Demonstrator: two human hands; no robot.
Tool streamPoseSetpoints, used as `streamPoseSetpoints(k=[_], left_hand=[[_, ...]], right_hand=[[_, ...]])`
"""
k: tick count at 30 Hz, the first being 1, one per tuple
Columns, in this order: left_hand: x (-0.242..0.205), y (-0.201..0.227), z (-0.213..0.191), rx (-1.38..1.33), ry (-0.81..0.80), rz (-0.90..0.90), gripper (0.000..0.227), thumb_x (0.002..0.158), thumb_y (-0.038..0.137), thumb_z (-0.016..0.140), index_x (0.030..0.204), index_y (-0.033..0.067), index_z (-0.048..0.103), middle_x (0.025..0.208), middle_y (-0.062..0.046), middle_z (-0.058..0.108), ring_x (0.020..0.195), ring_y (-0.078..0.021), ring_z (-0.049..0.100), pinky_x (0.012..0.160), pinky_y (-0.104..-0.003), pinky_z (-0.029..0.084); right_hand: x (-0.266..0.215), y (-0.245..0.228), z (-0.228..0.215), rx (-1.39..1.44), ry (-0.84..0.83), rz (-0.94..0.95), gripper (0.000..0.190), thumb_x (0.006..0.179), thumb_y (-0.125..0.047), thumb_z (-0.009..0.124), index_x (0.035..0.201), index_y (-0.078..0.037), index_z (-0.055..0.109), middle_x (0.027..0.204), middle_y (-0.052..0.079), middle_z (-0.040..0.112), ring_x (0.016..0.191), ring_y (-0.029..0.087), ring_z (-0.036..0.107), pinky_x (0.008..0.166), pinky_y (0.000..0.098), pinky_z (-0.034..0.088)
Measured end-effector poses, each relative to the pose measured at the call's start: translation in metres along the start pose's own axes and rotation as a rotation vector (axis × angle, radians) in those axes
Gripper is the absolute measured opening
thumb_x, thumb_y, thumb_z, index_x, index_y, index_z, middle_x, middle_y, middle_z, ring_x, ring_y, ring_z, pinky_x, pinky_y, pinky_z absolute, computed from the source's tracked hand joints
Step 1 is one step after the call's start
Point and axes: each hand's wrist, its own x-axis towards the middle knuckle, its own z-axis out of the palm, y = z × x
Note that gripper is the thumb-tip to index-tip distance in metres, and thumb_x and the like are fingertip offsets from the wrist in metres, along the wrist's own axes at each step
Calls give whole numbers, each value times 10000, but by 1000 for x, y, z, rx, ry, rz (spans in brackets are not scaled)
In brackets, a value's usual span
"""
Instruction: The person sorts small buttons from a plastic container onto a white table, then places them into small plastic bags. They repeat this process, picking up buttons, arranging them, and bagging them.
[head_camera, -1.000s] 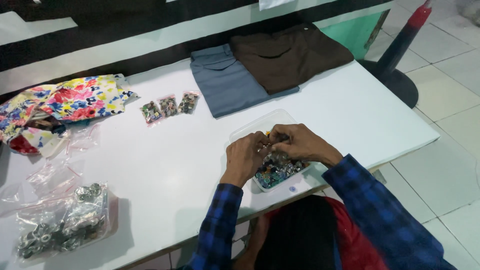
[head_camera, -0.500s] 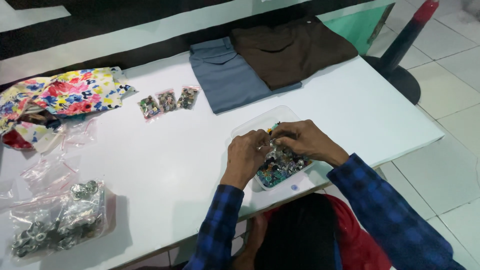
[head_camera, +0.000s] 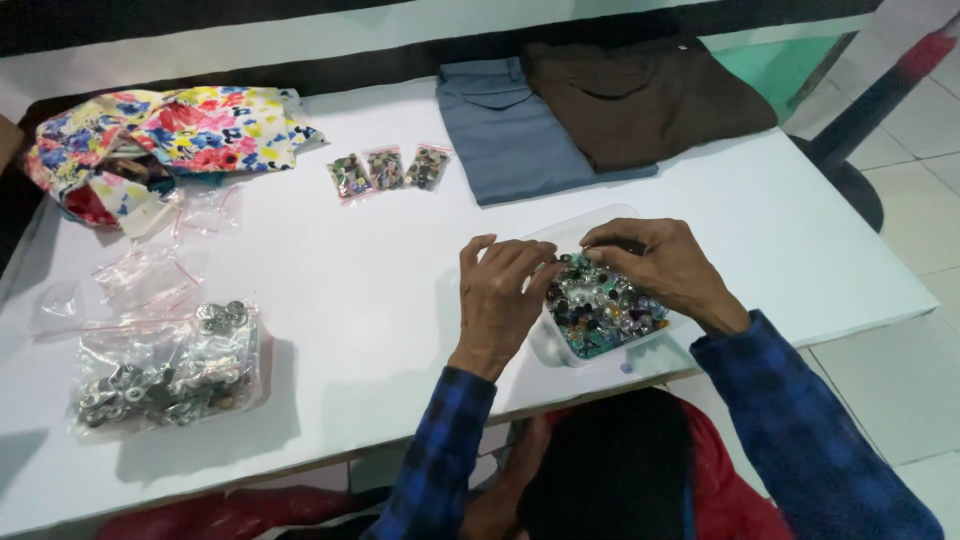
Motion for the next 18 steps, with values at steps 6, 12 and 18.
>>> streamPoseSetpoints(k=[6,12,18], left_hand=[[-47,-34,-79,88,94,-151,198,868,254,839,1044,219,753,860,87,746,958,-123,720,1045,-394,411],[-106,-72,-106,181,-42,-381,194,881,275,811,1059,251,737,858,102,750,983,-115,715,1017,-382,397],[-117,-82,-109,183,-184,-480,143,864,255,807,998,262,756,816,68,729,936,-169,690,979,-399,395]], right_hand=[[-32,-60,93,-82,364,-259,189,876,-89,808,1063,-99,791,907,126,782,765,261,770,605,344,638],[-23,-40,203,-129,370,-386,110,894,-77,763,989,-130,770,864,25,779,691,191,757,526,262,629],[10,7,227,-56,186,-58,121,900,-176,775,1018,-154,772,919,80,770,839,295,747,691,387,609]])
